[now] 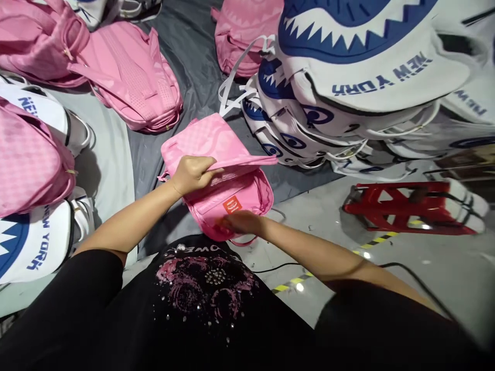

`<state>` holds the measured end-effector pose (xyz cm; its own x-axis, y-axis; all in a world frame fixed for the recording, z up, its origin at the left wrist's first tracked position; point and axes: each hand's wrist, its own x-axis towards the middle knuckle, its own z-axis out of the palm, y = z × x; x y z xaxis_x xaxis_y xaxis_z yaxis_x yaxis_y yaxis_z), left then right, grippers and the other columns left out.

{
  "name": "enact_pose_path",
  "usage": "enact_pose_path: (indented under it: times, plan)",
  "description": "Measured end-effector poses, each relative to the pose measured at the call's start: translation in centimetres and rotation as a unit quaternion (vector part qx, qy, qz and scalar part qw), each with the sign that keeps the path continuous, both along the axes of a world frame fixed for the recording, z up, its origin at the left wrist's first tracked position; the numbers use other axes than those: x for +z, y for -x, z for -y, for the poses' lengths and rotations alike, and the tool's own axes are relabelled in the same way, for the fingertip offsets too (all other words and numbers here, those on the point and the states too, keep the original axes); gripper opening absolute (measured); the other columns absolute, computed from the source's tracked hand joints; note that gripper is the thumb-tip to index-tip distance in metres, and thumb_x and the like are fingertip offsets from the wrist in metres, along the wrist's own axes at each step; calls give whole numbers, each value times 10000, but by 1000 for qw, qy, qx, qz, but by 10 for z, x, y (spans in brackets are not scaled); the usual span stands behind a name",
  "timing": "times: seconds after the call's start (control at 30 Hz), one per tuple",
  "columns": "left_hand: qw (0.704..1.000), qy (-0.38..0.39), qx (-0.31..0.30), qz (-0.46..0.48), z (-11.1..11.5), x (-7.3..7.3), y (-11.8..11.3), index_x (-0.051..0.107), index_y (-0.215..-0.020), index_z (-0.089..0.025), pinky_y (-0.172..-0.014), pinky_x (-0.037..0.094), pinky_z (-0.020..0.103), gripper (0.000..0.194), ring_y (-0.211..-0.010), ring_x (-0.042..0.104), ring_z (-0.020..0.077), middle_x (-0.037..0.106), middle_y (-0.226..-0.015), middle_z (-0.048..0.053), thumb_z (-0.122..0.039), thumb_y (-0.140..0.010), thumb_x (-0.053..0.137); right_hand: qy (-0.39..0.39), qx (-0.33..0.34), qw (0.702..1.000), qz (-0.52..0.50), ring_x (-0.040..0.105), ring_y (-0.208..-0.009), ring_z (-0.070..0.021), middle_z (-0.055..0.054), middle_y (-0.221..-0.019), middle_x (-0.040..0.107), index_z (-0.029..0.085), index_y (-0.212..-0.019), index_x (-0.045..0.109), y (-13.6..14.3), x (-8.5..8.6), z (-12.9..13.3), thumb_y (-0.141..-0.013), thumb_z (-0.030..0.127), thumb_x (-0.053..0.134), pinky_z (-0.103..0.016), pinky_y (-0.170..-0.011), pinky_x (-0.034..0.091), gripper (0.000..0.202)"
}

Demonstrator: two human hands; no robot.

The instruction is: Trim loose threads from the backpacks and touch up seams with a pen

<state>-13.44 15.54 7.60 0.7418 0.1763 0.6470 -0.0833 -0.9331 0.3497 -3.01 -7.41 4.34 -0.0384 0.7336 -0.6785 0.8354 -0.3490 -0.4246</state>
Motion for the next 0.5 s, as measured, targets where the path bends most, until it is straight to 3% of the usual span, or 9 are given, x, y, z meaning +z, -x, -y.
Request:
enact_pose_path:
  times: [0.07,0.13,0.23,0.3,0.37,0.43,0.5]
  plan:
    - [997,59,42,6,-3,-5,6,557,-657,-192,-504,305,260,492,-463,471,113,504,-513,-14,-527,-1000,444,84,17,996,25,687,-832,-221,-84,-894,729,184,-971,728,-9,19,19,-951,337,626,-323,-742,516,186]
    - [989,124,74,19,0,-6,10,583,-673,-183,-507,316,248,477,-473,476,105,525,-530,-15,-519,-993,475,121,2,992,45,696,-822,-232,-98,-907,739,202,-1048,719,-26,42,30,-986,425,542,-310,-708,497,292]
    - [982,180,60,11,16,-1,13,597,-676,-177,-508,326,237,461,-478,485,99,532,-533,-19,-508,-983,505,87,-114,976,165,704,-925,-275,-156,-1035,735,179,-1261,606,-56,60,12,-1023,543,365,-338,-751,509,498]
    - [984,175,26,-12,29,4,15,601,-680,-179,-511,333,237,454,-485,493,102,538,-531,-18,-499,-987,503,64,-212,937,269,684,-1056,-318,-217,-1140,705,131,-1328,532,-73,53,-13,-1039,503,305,-386,-831,516,523]
    - [987,156,24,-26,39,7,18,606,-683,-180,-514,335,241,444,-491,499,105,555,-538,-12,-479,-994,499,64,-264,916,296,656,-1146,-326,-238,-1217,674,114,-1352,500,-84,38,-32,-1045,431,311,-418,-911,507,479]
    - [987,144,72,-10,42,6,24,615,-684,-176,-511,329,244,423,-487,500,105,567,-537,-7,-445,-994,513,76,-278,915,282,643,-1177,-325,-236,-1239,661,117,-1331,519,-86,24,-31,-1044,402,339,-434,-952,498,443]
    - [981,145,129,13,39,1,30,624,-683,-169,-514,325,247,399,-488,505,104,581,-541,-2,-417,-984,538,119,-285,919,247,675,-1098,-332,-229,-1131,688,117,-1234,591,-77,18,-8,-1027,447,411,-434,-901,524,429]
